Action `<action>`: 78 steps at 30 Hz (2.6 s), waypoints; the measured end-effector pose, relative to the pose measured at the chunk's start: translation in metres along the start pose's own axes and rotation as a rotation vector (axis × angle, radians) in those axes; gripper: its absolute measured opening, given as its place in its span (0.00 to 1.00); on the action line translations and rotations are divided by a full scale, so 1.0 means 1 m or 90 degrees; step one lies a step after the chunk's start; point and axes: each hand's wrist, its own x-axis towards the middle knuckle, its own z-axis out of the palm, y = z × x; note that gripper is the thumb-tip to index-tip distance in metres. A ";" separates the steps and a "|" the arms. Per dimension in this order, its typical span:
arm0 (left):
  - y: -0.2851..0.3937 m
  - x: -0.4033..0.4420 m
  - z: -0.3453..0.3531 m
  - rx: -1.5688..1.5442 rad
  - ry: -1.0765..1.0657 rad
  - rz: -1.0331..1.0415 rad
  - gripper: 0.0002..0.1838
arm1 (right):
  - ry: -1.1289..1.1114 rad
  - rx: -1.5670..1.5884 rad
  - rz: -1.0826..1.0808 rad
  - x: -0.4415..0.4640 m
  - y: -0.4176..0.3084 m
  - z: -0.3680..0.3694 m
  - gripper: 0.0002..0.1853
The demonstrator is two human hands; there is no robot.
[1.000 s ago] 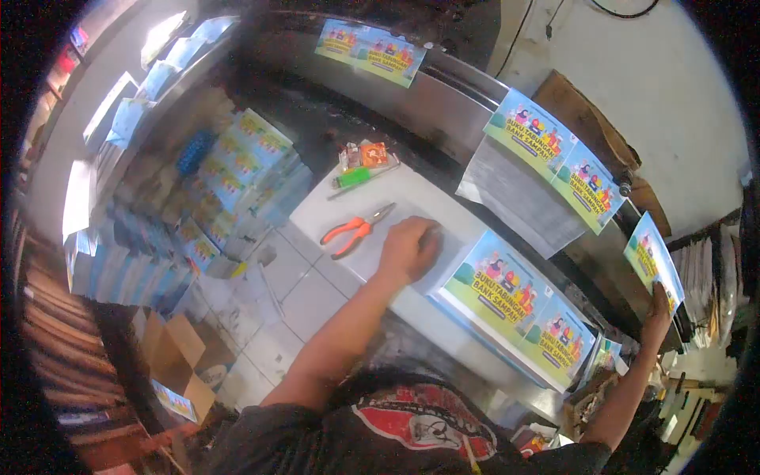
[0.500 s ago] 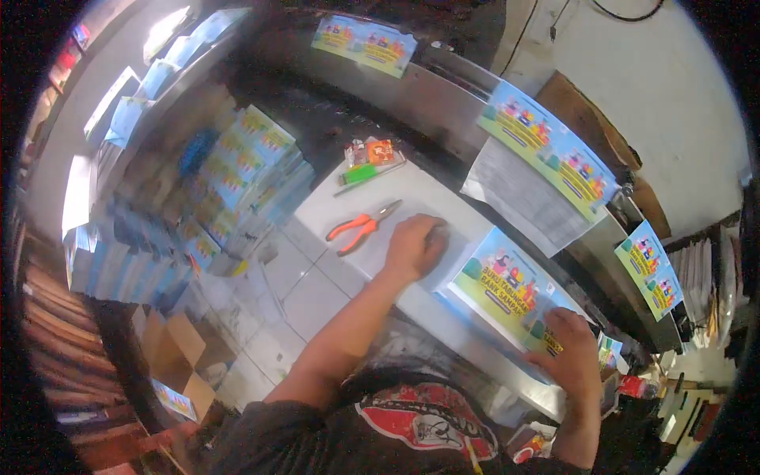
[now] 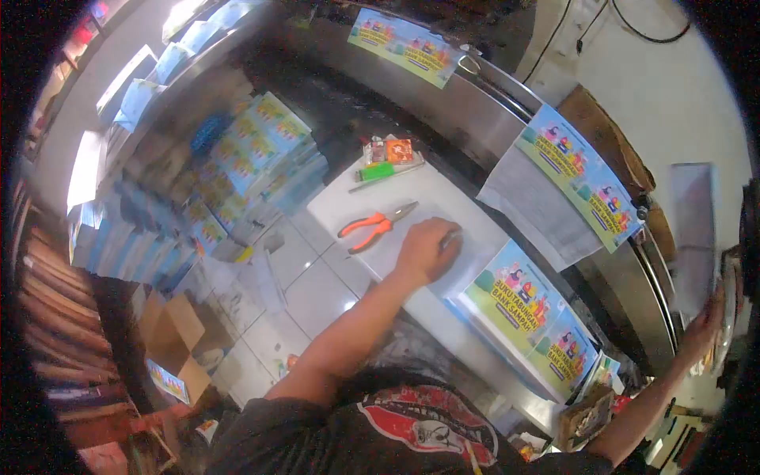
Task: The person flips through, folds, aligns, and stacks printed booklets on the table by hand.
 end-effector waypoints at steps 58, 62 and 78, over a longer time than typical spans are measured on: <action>-0.007 -0.002 0.011 0.031 0.006 -0.002 0.10 | -0.121 0.056 0.068 -0.023 -0.077 -0.005 0.18; 0.005 0.000 0.007 0.058 -0.018 -0.029 0.10 | 0.153 0.010 -0.002 -0.006 0.013 0.014 0.23; -0.003 -0.003 0.003 0.049 -0.024 -0.011 0.11 | -0.612 0.156 -0.169 -0.122 -0.225 -0.011 0.40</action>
